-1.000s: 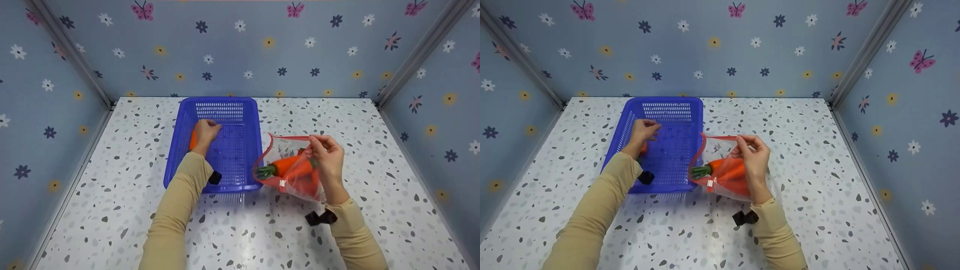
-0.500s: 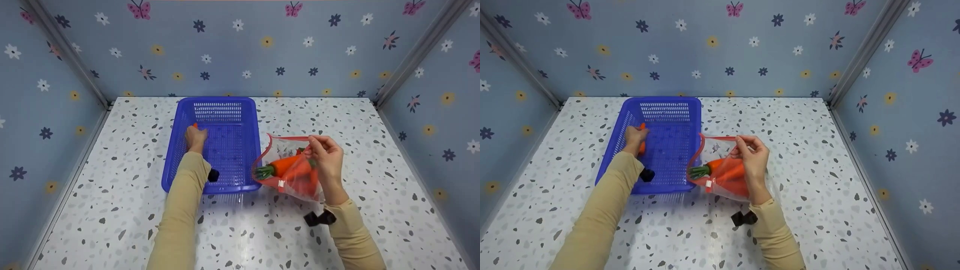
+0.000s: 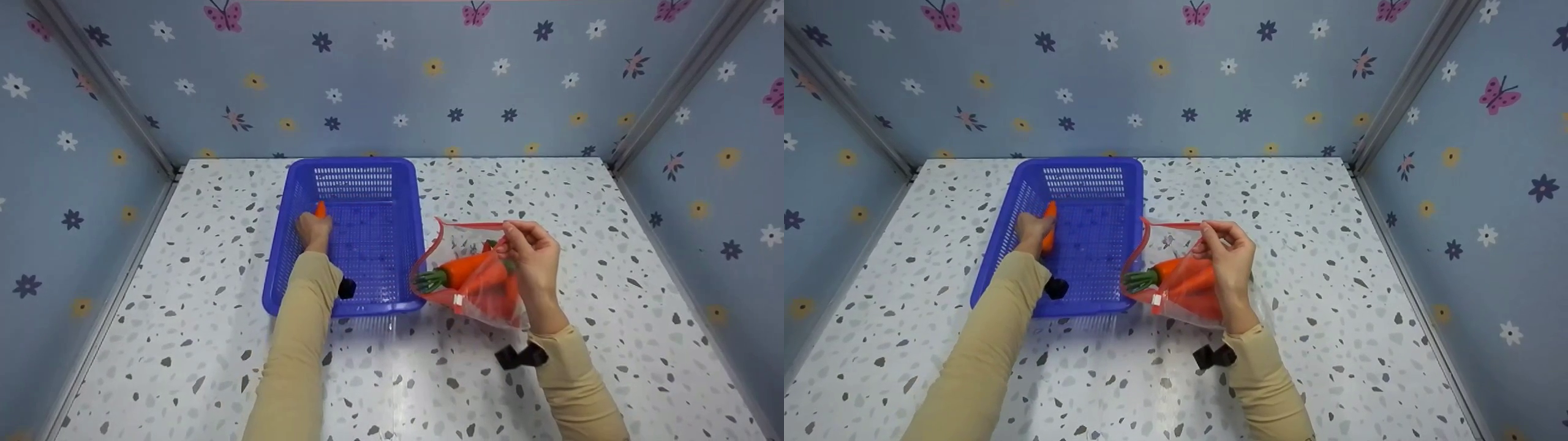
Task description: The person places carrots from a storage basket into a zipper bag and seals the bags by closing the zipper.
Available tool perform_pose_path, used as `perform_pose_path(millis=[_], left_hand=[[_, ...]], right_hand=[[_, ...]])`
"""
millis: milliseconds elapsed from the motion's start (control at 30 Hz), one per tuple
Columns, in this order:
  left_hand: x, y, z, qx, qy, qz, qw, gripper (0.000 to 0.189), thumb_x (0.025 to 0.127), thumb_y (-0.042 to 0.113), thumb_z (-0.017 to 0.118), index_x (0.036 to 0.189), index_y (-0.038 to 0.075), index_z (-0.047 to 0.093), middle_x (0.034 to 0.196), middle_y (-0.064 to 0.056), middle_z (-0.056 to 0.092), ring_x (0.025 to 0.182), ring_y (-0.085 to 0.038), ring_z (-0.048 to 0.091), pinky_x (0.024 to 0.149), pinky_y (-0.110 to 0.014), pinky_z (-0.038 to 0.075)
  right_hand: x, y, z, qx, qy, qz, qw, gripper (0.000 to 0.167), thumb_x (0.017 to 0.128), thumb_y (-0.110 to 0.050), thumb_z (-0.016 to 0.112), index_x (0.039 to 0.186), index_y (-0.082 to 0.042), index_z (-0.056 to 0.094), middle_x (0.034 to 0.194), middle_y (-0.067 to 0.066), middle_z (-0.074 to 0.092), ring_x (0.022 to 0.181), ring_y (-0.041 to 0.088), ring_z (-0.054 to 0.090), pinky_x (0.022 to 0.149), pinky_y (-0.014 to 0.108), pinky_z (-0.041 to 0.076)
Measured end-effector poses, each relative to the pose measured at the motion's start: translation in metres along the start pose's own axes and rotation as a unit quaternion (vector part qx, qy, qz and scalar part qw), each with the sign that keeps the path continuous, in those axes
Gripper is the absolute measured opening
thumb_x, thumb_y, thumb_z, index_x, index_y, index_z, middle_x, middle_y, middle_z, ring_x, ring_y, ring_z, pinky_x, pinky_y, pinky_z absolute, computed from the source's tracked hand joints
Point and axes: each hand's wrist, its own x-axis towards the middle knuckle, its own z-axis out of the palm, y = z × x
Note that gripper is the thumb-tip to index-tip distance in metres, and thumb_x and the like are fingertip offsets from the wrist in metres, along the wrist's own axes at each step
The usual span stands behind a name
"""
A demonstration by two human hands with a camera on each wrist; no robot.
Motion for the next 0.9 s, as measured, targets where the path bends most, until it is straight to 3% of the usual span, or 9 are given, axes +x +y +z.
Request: perform_pose_path(millis=[133, 200, 267, 367, 433, 567, 633, 733, 900], left_hand=[[-0.061, 0.034, -0.044, 0.013, 0.0, -0.013, 0.9998, 0.039, 0.061, 0.033, 0.069, 0.088, 0.005, 0.064, 0.081, -0.012, 0.061, 0.079, -0.032, 0.056, 0.073, -0.041, 0.044], [-0.09, 0.052, -0.067, 0.02, 0.001, -0.007, 0.9998, 0.042, 0.058, 0.035, 0.072, 0.085, 0.004, 0.064, 0.078, -0.011, 0.06, 0.076, -0.031, 0.055, 0.068, -0.039, 0.044], [-0.106, 0.063, -0.081, 0.026, -0.029, -0.022, 0.999, 0.049, 0.06, 0.037, 0.072, 0.094, 0.003, 0.064, 0.087, -0.013, 0.061, 0.084, -0.031, 0.055, 0.072, -0.039, 0.044], [-0.107, 0.065, -0.079, 0.041, -0.053, -0.038, 0.997, 0.057, 0.061, 0.041, 0.073, 0.102, 0.003, 0.062, 0.095, -0.013, 0.06, 0.091, -0.031, 0.054, 0.077, -0.04, 0.043], [-0.095, 0.057, -0.066, 0.049, -0.074, -0.061, 0.9942, 0.061, 0.063, 0.041, 0.072, 0.109, 0.002, 0.06, 0.102, -0.013, 0.059, 0.096, -0.031, 0.052, 0.083, -0.042, 0.041], [-0.071, 0.036, -0.04, 0.055, -0.092, -0.078, 0.9911, 0.081, 0.051, 0.051, 0.079, 0.112, 0.003, 0.056, 0.101, -0.011, 0.057, 0.091, -0.029, 0.052, 0.081, -0.043, 0.041], [-0.07, 0.034, -0.037, 0.055, -0.103, -0.091, 0.9889, 0.089, 0.049, 0.052, 0.08, 0.117, 0.003, 0.051, 0.106, -0.012, 0.054, 0.095, -0.029, 0.049, 0.082, -0.044, 0.04], [-0.09, 0.05, -0.054, 0.068, -0.123, -0.109, 0.9841, 0.092, 0.055, 0.046, 0.08, 0.125, 0.0, 0.041, 0.116, -0.017, 0.046, 0.106, -0.033, 0.042, 0.088, -0.045, 0.036], [-0.142, 0.087, -0.1, 0.071, -0.13, -0.117, 0.982, 0.082, 0.067, 0.03, 0.076, 0.128, -0.004, 0.034, 0.119, -0.02, 0.043, 0.109, -0.035, 0.04, 0.09, -0.044, 0.035]], right_hand=[[-0.016, -0.031, 0.025, -0.022, 0.017, 0.003, 0.9996, 0.02, 0.079, -0.007, 0.066, 0.089, 0.009, 0.061, 0.062, 0.013, 0.057, 0.047, 0.015, 0.053, 0.045, 0.023, 0.047], [-0.012, -0.026, 0.02, -0.016, 0.015, 0.006, 0.9997, 0.019, 0.08, -0.006, 0.065, 0.089, 0.01, 0.061, 0.062, 0.015, 0.057, 0.047, 0.016, 0.054, 0.045, 0.024, 0.048], [-0.005, -0.011, 0.009, -0.009, 0.009, 0.004, 0.9999, 0.021, 0.08, -0.007, 0.065, 0.091, 0.01, 0.06, 0.064, 0.017, 0.057, 0.048, 0.018, 0.054, 0.045, 0.026, 0.048], [0.008, 0.016, -0.012, 0.01, -0.004, 0.0, 0.9999, 0.023, 0.079, -0.007, 0.065, 0.094, 0.01, 0.06, 0.066, 0.02, 0.057, 0.049, 0.021, 0.055, 0.045, 0.028, 0.048], [0.009, 0.018, -0.013, 0.012, -0.004, 0.0, 0.9999, 0.025, 0.079, -0.008, 0.066, 0.095, 0.01, 0.06, 0.066, 0.02, 0.057, 0.048, 0.021, 0.054, 0.044, 0.028, 0.048], [-0.005, -0.011, 0.008, 0.009, 0.003, 0.013, 0.9999, 0.02, 0.079, -0.006, 0.065, 0.091, 0.009, 0.061, 0.064, 0.016, 0.058, 0.048, 0.018, 0.054, 0.045, 0.025, 0.048], [-0.014, -0.03, 0.021, 0.006, 0.009, 0.017, 0.9998, 0.017, 0.079, -0.005, 0.065, 0.089, 0.008, 0.061, 0.063, 0.014, 0.057, 0.047, 0.016, 0.053, 0.044, 0.023, 0.047], [-0.019, -0.041, 0.029, 0.006, 0.014, 0.022, 0.9996, 0.012, 0.08, -0.002, 0.063, 0.086, 0.008, 0.061, 0.062, 0.012, 0.057, 0.047, 0.014, 0.053, 0.044, 0.022, 0.046], [-0.009, -0.021, 0.015, 0.036, -0.006, 0.01, 0.9993, 0.015, 0.078, -0.002, 0.065, 0.088, 0.009, 0.061, 0.064, 0.017, 0.057, 0.048, 0.019, 0.054, 0.044, 0.023, 0.047]])
